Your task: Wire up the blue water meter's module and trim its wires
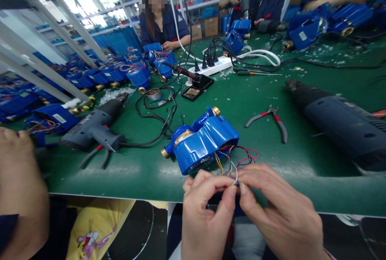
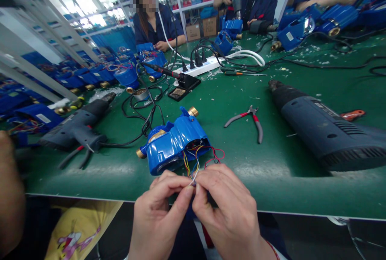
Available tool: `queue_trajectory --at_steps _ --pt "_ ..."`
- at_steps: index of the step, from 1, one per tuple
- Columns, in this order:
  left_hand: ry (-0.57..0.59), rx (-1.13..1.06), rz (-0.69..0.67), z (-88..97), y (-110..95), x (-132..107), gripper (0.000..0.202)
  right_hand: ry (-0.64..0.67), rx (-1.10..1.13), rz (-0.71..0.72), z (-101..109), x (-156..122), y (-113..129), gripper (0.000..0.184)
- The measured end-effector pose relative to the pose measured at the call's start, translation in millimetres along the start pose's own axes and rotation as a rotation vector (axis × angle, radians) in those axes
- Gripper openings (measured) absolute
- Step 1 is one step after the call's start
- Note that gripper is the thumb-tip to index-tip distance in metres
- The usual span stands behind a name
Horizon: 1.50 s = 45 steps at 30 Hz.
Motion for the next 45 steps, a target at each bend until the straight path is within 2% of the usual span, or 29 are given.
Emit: queue_trajectory --at_steps 7,14,18,22,29,35,45 --pt "0.003 -0.077 0.039 -0.5 2 -1 0.012 0.007 -0.006 -0.007 0 3 2 0.017" --pt "0.08 -0.168 0.097 -1.7 6 1 0.015 0.065 0.026 -0.028 -1 -2 -6 0.015" --pt "0.136 -0.203 0.144 -1.3 4 3 0.017 0.172 -0.018 -0.046 0 -6 -18 0.024" --pt "0.146 -0.188 0.148 1.8 1 4 0.019 0.268 0.069 -0.096 3 2 -27 0.018" --pt "0.083 -0.152 0.152 6.2 2 8 0.021 0.305 0.273 -0.201 3 12 -35 0.015" --pt "0.058 -0.128 0.127 5.0 2 11 0.018 0.295 0.314 -0.2 3 13 -36 0.012" --pt "0.042 -0.084 0.151 -0.3 5 8 0.015 0.291 0.279 -0.134 4 10 -32 0.017"
Point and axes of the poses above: each hand's wrist, its own x-axis towards the middle knuckle, its own z-axis out of the back of the hand, y = z × x, the point moved 3 cm from there along x, towards the middle knuckle, and after that the axes turned 1 degree about y, right-handed, at the moved point
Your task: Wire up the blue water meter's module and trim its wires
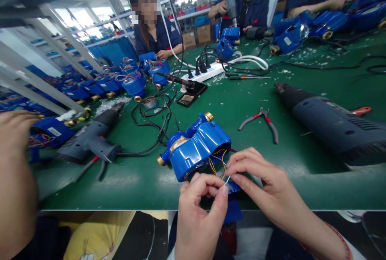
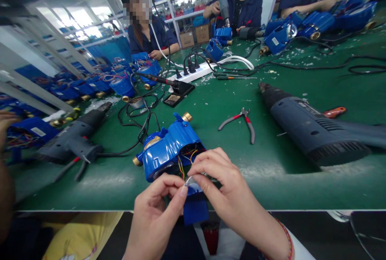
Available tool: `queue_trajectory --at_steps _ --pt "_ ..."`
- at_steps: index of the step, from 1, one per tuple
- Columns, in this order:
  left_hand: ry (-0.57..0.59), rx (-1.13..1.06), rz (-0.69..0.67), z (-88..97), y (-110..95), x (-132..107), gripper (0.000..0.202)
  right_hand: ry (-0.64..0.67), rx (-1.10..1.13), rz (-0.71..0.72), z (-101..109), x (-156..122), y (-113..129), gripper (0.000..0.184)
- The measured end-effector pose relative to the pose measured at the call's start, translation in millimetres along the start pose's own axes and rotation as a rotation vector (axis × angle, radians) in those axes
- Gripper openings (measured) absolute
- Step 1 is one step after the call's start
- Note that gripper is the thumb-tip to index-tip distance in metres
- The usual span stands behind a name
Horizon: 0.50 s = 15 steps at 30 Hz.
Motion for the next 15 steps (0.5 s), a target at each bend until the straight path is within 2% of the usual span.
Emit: queue_trajectory --at_steps 7,9,11,13,15 --pt "0.038 0.015 -0.025 0.5 2 -4 0.019 0.109 -0.064 -0.008 -7 -2 7 0.018" --pt "0.016 -0.04 -0.013 2.4 3 -5 0.02 0.078 -0.064 -0.005 -5 -2 7 0.017" --pt "-0.021 -0.095 -0.002 4.4 4 -7 0.02 -0.026 -0.108 -0.006 4 -1 0 0.014" --pt "-0.05 -0.125 0.006 5.3 5 -8 0.021 -0.126 -0.307 -0.045 16 3 -14 0.013" --pt "-0.07 -0.134 0.018 5.5 7 -9 0.022 -0.139 -0.6 -0.113 28 9 -37 0.02"
Point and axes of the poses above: each hand's wrist, its own x-axis towards the middle knuckle, its own z-axis out of the back of the hand, y = z × x, the point moved 3 cm from there along x, towards the middle knuckle, and after that the axes turned 1 degree about y, right-handed, at the moved point
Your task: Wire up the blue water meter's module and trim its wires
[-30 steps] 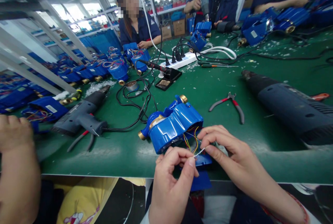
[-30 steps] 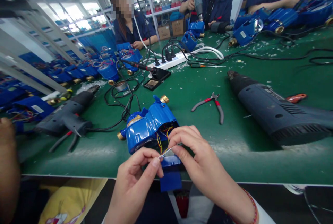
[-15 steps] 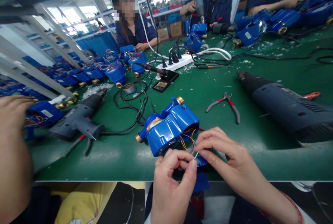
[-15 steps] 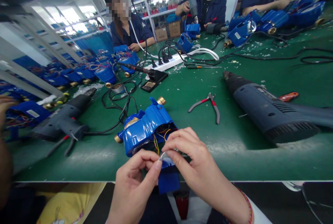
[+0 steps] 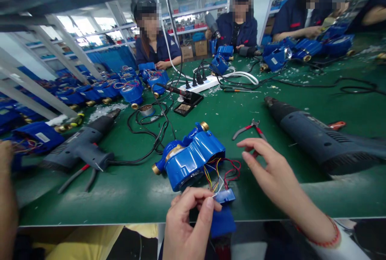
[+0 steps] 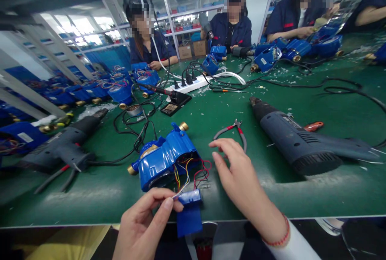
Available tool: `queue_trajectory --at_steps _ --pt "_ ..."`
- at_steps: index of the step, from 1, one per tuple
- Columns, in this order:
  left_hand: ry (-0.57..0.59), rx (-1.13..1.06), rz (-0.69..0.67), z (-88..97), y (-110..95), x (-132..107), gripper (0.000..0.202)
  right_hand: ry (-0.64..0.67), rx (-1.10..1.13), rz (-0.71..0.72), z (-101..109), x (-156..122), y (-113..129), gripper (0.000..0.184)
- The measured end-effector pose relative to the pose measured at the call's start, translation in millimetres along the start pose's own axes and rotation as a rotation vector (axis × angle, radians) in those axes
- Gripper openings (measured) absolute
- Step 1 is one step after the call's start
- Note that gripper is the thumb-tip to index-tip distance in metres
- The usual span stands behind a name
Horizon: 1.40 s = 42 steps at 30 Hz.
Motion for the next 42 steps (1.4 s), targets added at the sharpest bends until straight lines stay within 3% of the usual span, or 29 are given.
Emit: queue_trajectory --at_steps 3,6,10,13,17,22,29,32,35,42 --pt "-0.009 -0.004 0.049 0.2 1 -1 0.022 0.055 -0.25 -0.062 -14 15 -35 0.033" --pt "-0.001 -0.02 0.094 0.7 1 -2 0.022 0.112 -0.339 -0.08 -28 24 -55 0.034" --pt "-0.003 -0.032 0.122 1.3 1 -2 0.024 0.193 -0.369 0.006 -26 22 -62 0.028" --pt "-0.011 -0.055 0.116 1.9 1 -2 0.023 0.18 -0.382 0.058 -17 13 -64 0.021" --pt "0.056 -0.085 0.076 3.9 2 0 0.022 0.079 -0.462 -0.016 -12 4 -75 0.057" --pt "0.023 -0.148 0.055 12.4 6 3 0.025 0.101 -0.412 -0.075 -14 4 -75 0.053" --pt "-0.072 -0.284 0.082 17.0 12 6 0.027 0.081 -0.036 -0.059 1 -4 -16 0.039" --pt "-0.088 -0.368 0.103 15.8 13 7 0.027 0.2 0.509 -0.248 -11 -15 8 0.049" --pt "-0.103 -0.407 0.096 16.6 15 7 0.026 0.278 1.067 -0.483 -30 -26 27 0.044" --pt "-0.188 -0.468 0.12 24.9 23 9 0.024 0.14 1.371 -0.708 -43 -41 41 0.042"
Point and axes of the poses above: each hand's wrist, its own x-axis towards the middle knuckle, its own z-axis out of the back of the hand, y = z × x, the point moved 3 cm from there along x, towards the middle knuckle, and after that the axes turned 1 degree about y, right-handed, at the moved point
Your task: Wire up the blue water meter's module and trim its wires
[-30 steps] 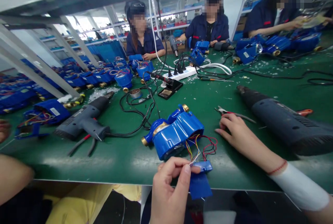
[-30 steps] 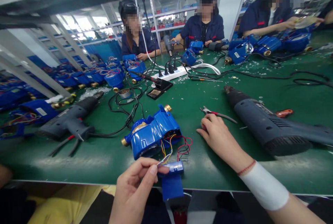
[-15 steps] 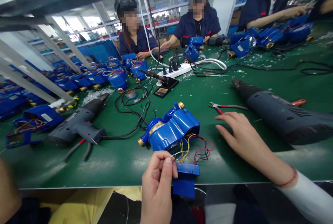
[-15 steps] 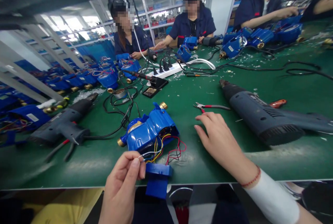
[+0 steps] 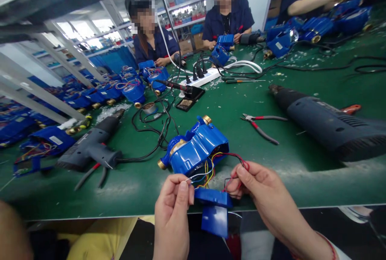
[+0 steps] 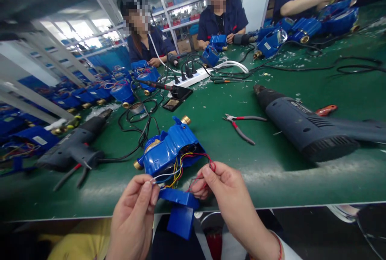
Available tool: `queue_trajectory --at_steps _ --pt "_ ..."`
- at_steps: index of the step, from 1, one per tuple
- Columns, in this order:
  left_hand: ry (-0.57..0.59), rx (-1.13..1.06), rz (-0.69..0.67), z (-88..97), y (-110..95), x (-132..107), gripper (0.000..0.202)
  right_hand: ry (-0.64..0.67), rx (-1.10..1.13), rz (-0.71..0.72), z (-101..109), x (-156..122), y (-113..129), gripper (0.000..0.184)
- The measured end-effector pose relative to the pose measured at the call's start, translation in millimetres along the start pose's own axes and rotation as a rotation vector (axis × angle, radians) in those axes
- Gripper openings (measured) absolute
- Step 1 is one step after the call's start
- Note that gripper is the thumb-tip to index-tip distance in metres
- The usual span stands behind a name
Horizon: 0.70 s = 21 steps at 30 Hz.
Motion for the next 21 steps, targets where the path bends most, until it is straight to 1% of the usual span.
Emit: queue_trajectory --at_steps 3,6,9,12,13,14,15,16,17,18,19,20,21 --pt "0.008 0.004 -0.001 -1.7 -2 0 0.025 -0.061 0.113 -0.03 1 -7 -2 0.043" --pt "0.002 0.018 0.005 -3.9 -4 -1 0.026 -0.091 0.127 -0.04 3 -10 -5 0.044" --pt "-0.002 0.026 -0.002 -4.1 -3 -1 0.026 -0.09 0.048 -0.003 8 -11 -9 0.044" --pt "0.021 0.06 -0.001 -1.4 -1 -1 0.024 -0.134 -0.084 0.092 15 -11 -9 0.039" --pt "0.034 0.087 0.002 -0.1 1 -1 0.023 -0.145 -0.101 0.104 17 -11 -9 0.037" --pt "0.042 0.128 -0.008 1.6 2 -2 0.022 -0.148 -0.099 0.096 18 -11 -9 0.036" --pt "0.034 0.185 -0.048 3.5 2 -3 0.02 -0.14 -0.083 0.07 18 -11 -8 0.036" --pt "0.005 0.259 -0.124 5.5 1 -5 0.017 -0.121 -0.059 0.034 17 -11 -7 0.037" --pt "-0.048 0.346 -0.257 7.0 -2 -9 0.017 -0.101 -0.036 -0.001 15 -12 -6 0.037" --pt "-0.083 0.455 -0.437 6.4 -6 -14 0.021 -0.086 -0.013 -0.027 13 -12 -4 0.036" --pt "-0.085 0.59 -0.637 2.8 -9 -20 0.027 -0.074 0.006 -0.044 11 -13 -2 0.035" --pt "-0.061 0.738 -0.818 -3.2 -11 -26 0.031 -0.058 0.022 -0.057 9 -14 0 0.034" --pt "-0.005 0.886 -0.955 -11.0 -10 -32 0.03 -0.039 0.034 -0.074 6 -16 1 0.033"
Point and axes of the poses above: each hand's wrist, its own x-axis towards the middle knuckle, its own z-axis out of the back of the hand, y = z × x, the point moved 3 cm from there along x, towards the middle knuckle, and after that the axes turned 1 degree about y, right-handed, at the moved point
